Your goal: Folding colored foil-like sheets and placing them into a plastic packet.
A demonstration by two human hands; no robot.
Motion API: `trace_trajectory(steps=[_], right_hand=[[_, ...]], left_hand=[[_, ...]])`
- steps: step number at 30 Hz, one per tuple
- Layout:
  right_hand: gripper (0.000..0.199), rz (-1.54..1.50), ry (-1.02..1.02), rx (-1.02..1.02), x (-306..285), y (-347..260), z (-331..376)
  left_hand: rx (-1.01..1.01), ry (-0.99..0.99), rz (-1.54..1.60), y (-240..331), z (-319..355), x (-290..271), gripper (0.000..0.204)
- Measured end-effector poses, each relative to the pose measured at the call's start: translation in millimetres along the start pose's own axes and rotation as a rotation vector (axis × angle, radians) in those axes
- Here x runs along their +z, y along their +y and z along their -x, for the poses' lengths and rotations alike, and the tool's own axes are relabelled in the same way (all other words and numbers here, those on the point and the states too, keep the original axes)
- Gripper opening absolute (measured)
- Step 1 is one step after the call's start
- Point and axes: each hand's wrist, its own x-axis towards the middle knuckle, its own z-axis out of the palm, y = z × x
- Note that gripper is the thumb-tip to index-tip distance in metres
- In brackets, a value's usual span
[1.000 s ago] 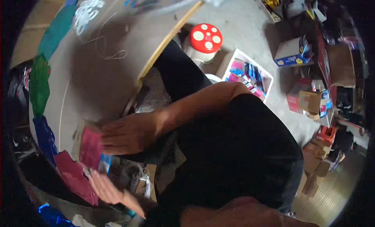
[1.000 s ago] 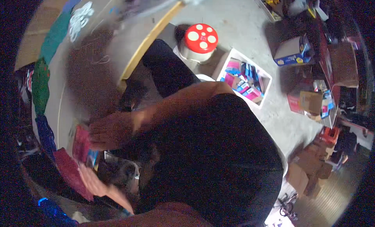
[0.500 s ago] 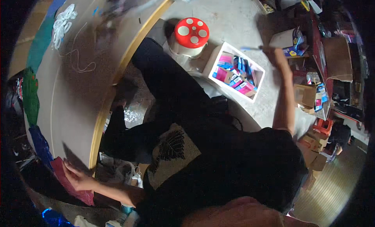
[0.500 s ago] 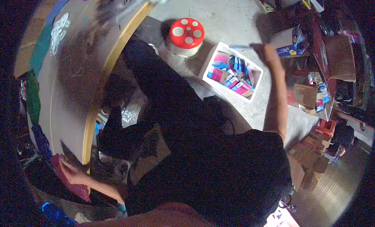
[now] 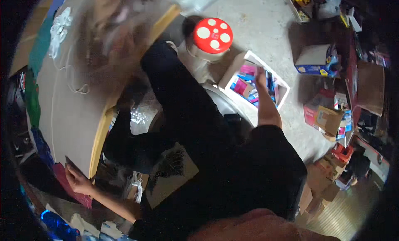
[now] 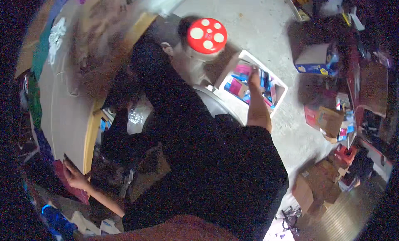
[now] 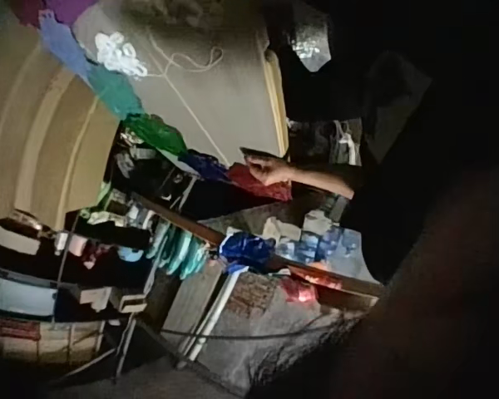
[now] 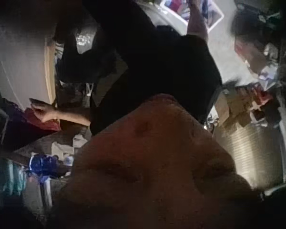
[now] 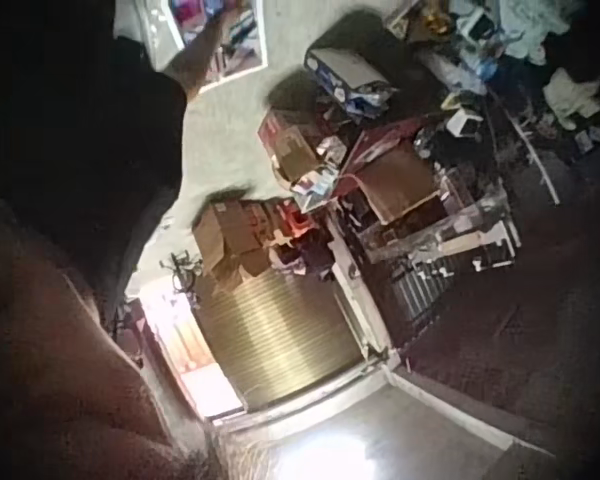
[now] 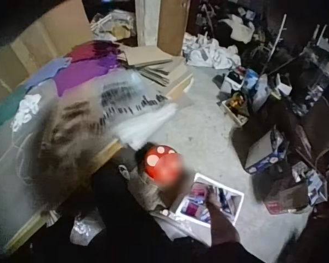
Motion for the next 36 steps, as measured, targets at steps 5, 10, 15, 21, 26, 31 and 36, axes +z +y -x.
trace_trajectory(steps=[5, 10, 15, 21, 26, 31, 36], right_hand=[[0.025, 0.026, 0.232, -0.389, 38.5, -189.5, 65.4], [0.061, 0.827, -0.123, -1.177, -51.3, -382.2, 158.3], [0.015, 0.359, -0.474, -0.781, -115.0, -586.3, 208.7], [0.014, 0.343, -0.195, -1.852, 77.7, -816.4, 203.9], [0.029, 0.584, -0.195, -1.944, 249.4, -906.2, 191.4], [0.030, 0.916, -0.298, -1.813, 294.8, -927.7, 196.7], [0.024, 0.763, -0.186, -1.847, 306.5, -926.9, 184.6]], left_hand=[[-0.154, 0.015, 0.011, -37.0, 16.0, -36.2, 0.028], [-0.128, 0.030, 0.119, 23.7, -4.0, -3.5, 0.017], [-0.063, 0.009, 0.139, 31.7, -15.9, -7.2, 0.014], [0.269, -0.123, 0.205, 52.1, -85.8, -27.9, 0.013], [0.515, -0.216, 0.364, 54.6, -158.0, 32.6, 0.013], [0.471, -0.280, 0.356, 40.7, -205.0, 90.4, 0.011], [0.480, -0.187, 0.267, 33.4, -241.8, 155.3, 0.013]])
